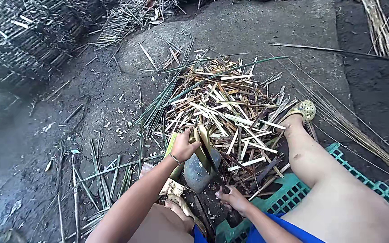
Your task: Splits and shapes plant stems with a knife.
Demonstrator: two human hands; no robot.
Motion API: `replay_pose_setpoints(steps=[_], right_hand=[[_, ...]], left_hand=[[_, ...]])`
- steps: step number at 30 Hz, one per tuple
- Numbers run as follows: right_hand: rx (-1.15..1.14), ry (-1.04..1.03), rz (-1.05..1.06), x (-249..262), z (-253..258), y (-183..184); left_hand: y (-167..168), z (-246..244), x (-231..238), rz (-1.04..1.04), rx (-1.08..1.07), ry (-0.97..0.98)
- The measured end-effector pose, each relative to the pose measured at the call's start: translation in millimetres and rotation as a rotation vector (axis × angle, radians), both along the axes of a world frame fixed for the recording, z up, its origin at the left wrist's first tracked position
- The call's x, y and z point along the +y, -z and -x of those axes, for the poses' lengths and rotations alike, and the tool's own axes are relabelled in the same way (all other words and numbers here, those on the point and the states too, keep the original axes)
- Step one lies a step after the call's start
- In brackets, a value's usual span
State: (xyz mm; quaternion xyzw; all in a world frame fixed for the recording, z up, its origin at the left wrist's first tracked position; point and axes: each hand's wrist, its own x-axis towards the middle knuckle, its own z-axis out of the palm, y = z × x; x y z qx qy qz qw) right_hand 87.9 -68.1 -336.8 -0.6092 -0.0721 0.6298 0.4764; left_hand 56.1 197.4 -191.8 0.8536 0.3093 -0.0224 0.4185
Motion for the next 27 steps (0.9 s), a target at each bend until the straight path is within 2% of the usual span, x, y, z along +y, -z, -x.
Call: replay_pose_setpoints(steps=[3, 6, 9, 12, 14, 18, 23, 27], right_hand=[[0.073, -0.017, -0.04, -7, -13, -4], [0.189, -0.013, -0.067, -23, -21, -4], [0.083, -0.004, 0.057, -26, -15, -4], [-0.001, 0.153, 0.053, -14, -7, -7], [-0.073, 0.235, 0.048, -6, -4, -14], [-0.254, 0.244, 0.089, -1, -7, -26], [-0.227, 0.33, -0.046, 24, 13, -46], [-0.125, 0.209, 0.233, 55, 8, -26]], left_hand=[[-3, 2, 4, -0.013, -0.046, 0.054], [-8, 9, 17, -0.086, -0.196, 0.237], [-13, 13, 23, -0.045, -0.342, 0.13], [-10, 11, 20, 0.064, -0.279, -0.008], [-3, 13, 15, 0.087, -0.223, -0.005], [5, 12, 16, 0.052, -0.147, 0.049], [0, 18, 5, 0.01, -0.143, 0.021], [-5, 22, -8, -0.012, -0.12, 0.007]])
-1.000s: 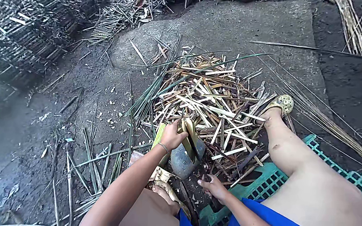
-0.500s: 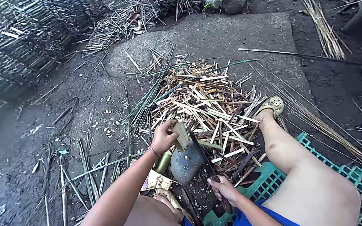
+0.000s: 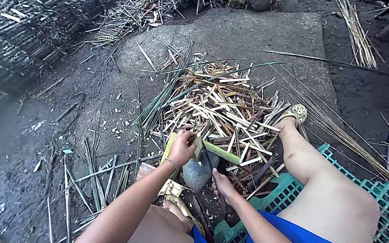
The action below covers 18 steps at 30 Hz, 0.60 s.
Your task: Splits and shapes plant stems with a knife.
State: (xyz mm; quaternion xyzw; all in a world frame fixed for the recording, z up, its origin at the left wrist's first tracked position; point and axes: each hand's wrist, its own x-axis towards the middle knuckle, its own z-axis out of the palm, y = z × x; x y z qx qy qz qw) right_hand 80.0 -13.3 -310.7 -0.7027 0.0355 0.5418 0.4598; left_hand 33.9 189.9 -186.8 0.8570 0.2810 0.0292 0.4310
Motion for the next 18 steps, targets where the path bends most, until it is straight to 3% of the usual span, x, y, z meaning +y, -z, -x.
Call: replay_pose_setpoints(steps=[6, 10, 13, 16, 18], right_hand=[[0.002, 0.058, 0.054, -5, -28, 11], [-0.233, 0.089, -0.138, -24, -30, 9], [-0.273, 0.021, -0.265, -38, -34, -14], [-0.307, 0.075, -0.17, -37, -38, -48], [-0.363, 0.104, -0.23, -37, -38, -71]], left_hand=[[-31, 23, 3, -0.124, -0.175, -0.076], [-13, 15, -1, -0.007, -0.184, -0.071], [7, 2, -7, 0.055, -0.108, -0.045], [4, -3, -10, 0.007, -0.04, -0.018], [-3, -2, -13, -0.041, -0.048, 0.019]])
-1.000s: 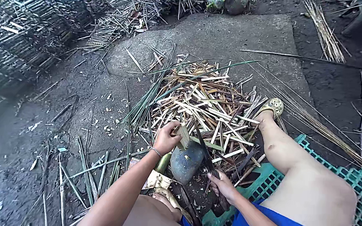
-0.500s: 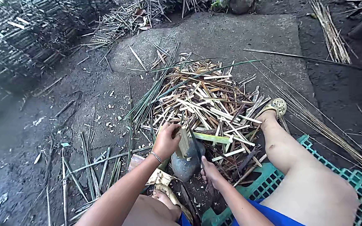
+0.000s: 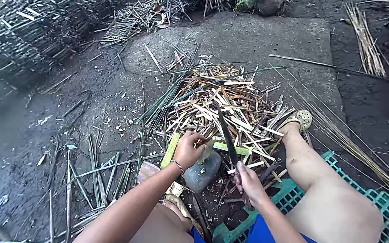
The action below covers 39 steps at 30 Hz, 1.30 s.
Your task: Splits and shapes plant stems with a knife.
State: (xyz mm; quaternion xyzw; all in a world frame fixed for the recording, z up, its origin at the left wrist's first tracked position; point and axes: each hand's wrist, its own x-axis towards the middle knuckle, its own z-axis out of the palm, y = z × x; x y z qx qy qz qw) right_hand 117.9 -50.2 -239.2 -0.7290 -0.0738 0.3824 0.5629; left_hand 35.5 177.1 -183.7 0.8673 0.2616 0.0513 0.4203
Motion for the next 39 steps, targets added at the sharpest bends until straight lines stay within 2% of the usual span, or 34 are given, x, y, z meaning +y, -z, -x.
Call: replay_pose_setpoints(steps=[2, 5, 7, 8, 9, 10, 12, 14, 18, 20, 21, 24, 26, 27, 30, 32, 33, 34, 37, 38, 39], right_hand=[[-0.157, 0.002, -0.258, -1, -2, -25], [-0.337, -0.003, -0.776, 7, -12, -75], [-0.424, -0.01, -0.972, 18, -19, -91], [-0.43, 0.003, -0.932, 22, -15, -82], [-0.404, 0.01, -0.772, 22, -6, -60], [-0.349, -0.033, -0.504, 19, 5, -31], [-0.096, -0.193, 0.023, 17, 16, 20], [0.037, -0.196, 0.189, 26, 17, 46], [0.083, -0.182, 0.197, 27, 19, 35], [0.018, -0.179, 0.172, 29, 15, 25], [-0.036, -0.166, 0.141, 26, 17, 18], [-0.264, -0.1, -0.004, 4, 30, -4], [-0.355, -0.072, -0.059, -7, 38, -2], [-0.344, -0.076, -0.044, -9, 40, 9], [-0.087, -0.152, 0.13, -12, 45, 60], [0.023, -0.133, 0.19, -7, 39, 65], [0.046, -0.118, 0.187, -5, 34, 55], [0.033, -0.098, 0.163, -9, 34, 45], [-0.268, -0.016, -0.03, -28, 43, 33], [-0.364, 0.005, -0.077, -32, 48, 31], [-0.412, 0.006, -0.065, -32, 51, 22]], left_hand=[[-5, 0, -2, -0.041, -0.031, 0.014], [1, 2, -4, -0.082, -0.105, 0.025], [4, 3, -4, -0.093, -0.131, 0.023], [4, 3, -4, -0.097, -0.139, 0.018], [5, 4, -4, -0.099, -0.137, 0.011], [5, 5, -4, -0.099, -0.127, 0.006], [6, 7, -1, -0.092, -0.062, 0.0], [11, 5, 8, -0.1, 0.012, 0.019], [14, 0, 9, -0.051, 0.097, -0.014], [0, -7, 8, -0.092, 0.043, -0.04], [-8, -5, 6, -0.137, -0.039, -0.039], [-27, 10, -7, -0.308, -0.496, 0.072], [-35, 16, -17, -0.349, -0.557, 0.162], [-31, 18, -20, -0.361, -0.459, 0.186], [-12, 7, -22, -0.278, 0.153, 0.283], [-13, -13, -20, -0.294, 0.336, 0.334], [-19, -19, -17, -0.323, 0.342, 0.333], [-22, -16, -18, -0.39, 0.245, 0.324], [-24, 4, -22, -0.627, -0.472, 0.339], [-30, 8, -26, -0.613, -0.591, 0.385], [-33, 10, -31, -0.598, -0.621, 0.422]])
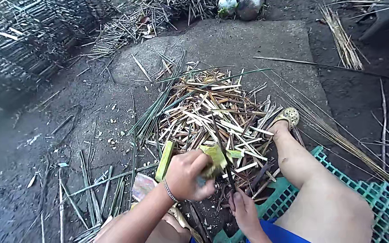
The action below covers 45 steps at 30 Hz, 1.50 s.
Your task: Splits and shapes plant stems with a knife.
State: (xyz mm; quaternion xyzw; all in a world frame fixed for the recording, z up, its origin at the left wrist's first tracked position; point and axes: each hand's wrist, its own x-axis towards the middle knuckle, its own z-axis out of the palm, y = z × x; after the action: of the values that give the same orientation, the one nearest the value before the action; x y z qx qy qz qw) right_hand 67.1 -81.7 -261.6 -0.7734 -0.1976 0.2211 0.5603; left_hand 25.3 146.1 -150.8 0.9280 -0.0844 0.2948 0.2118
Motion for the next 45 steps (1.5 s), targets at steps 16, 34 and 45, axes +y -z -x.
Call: replay_pose_setpoints(steps=[16, 34, 45], right_hand=[[-0.043, 0.036, -0.115, -7, 23, 32], [0.54, -0.169, 0.4, 7, 13, 54], [0.432, -0.204, 0.379, 7, 21, 59]], left_hand=[[-15, 18, -13, 0.047, 0.215, -0.029], [49, -3, 21, 0.468, 0.86, -0.497], [55, 29, 17, 0.211, 0.532, -0.418]])
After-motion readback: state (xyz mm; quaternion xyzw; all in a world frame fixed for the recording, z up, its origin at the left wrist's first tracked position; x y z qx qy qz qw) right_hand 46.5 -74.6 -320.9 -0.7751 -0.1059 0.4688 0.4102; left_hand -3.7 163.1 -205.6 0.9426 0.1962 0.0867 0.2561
